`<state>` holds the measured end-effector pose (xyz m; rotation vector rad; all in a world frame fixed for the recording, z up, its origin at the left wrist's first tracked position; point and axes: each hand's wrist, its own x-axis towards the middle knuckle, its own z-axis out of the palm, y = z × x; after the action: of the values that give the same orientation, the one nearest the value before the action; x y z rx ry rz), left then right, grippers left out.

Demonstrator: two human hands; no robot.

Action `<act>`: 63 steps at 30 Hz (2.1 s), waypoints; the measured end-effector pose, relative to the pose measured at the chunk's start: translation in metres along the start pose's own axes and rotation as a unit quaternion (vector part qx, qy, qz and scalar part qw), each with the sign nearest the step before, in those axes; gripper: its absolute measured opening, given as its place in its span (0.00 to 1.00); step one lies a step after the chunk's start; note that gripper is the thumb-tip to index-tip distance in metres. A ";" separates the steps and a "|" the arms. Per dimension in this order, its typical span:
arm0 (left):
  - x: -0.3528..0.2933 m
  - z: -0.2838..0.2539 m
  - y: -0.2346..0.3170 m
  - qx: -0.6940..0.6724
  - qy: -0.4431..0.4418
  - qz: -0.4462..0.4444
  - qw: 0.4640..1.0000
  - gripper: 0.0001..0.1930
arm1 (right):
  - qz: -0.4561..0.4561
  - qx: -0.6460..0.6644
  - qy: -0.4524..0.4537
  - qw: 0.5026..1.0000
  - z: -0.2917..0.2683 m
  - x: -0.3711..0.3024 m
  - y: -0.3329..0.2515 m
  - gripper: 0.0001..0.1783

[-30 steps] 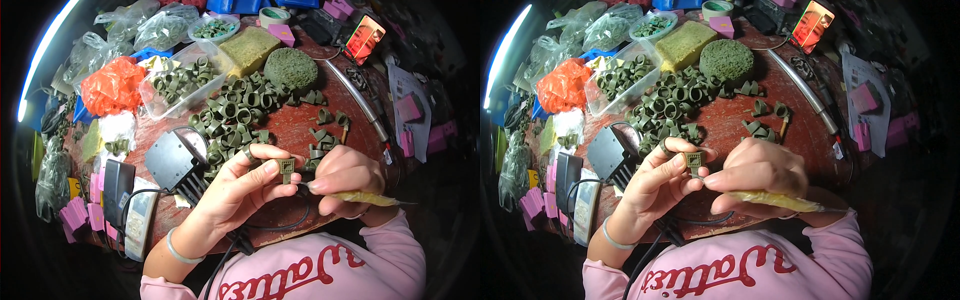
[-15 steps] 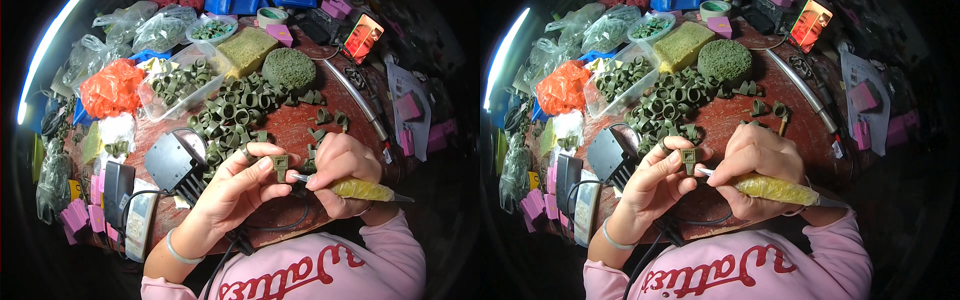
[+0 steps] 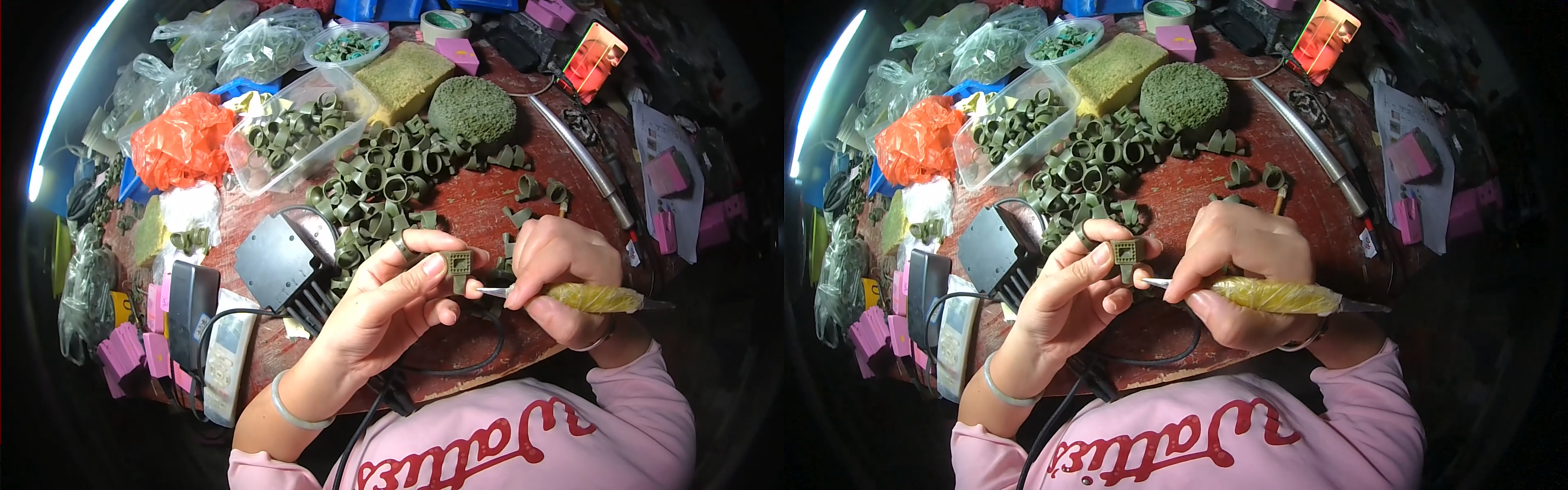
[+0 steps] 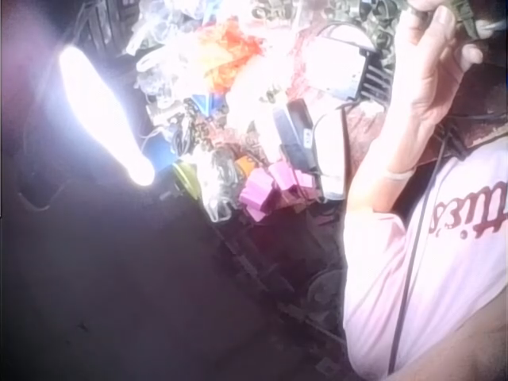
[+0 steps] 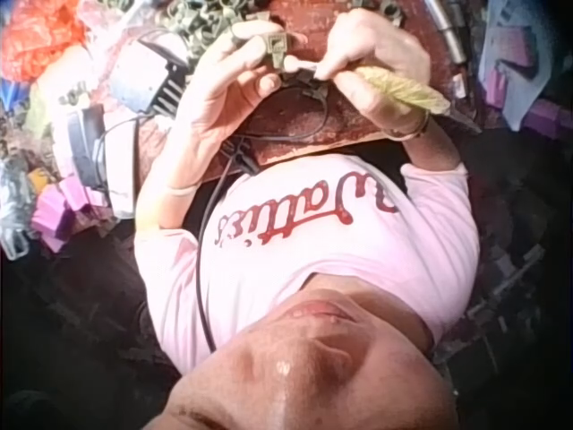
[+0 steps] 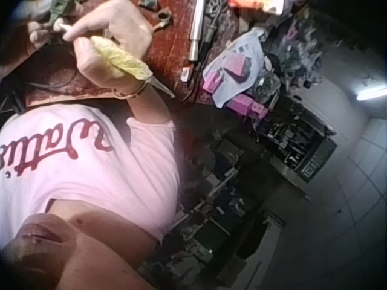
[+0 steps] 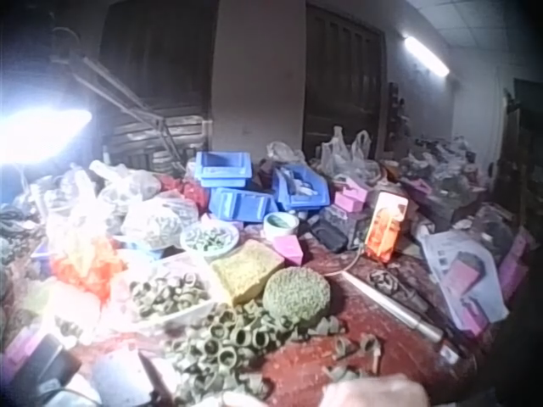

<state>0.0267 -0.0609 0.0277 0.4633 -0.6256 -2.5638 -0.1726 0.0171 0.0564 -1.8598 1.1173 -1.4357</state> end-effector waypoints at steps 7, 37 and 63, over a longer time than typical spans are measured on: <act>0.000 0.000 0.004 -0.016 0.013 -0.005 1.000 0.11 | 0.062 0.084 0.057 0.993 0.002 0.004 -0.001 0.03; 0.000 -0.004 -0.001 0.003 0.015 0.003 1.000 0.10 | -0.057 -0.109 -0.013 0.992 0.007 0.000 -0.003 0.14; 0.000 -0.005 0.001 -0.021 -0.010 -0.002 1.000 0.11 | -0.075 -0.122 -0.003 0.990 0.009 -0.002 -0.001 0.14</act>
<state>0.0295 -0.0632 0.0242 0.4267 -0.5768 -2.5832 -0.1640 0.0187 0.0537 -2.1570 1.2181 -1.4257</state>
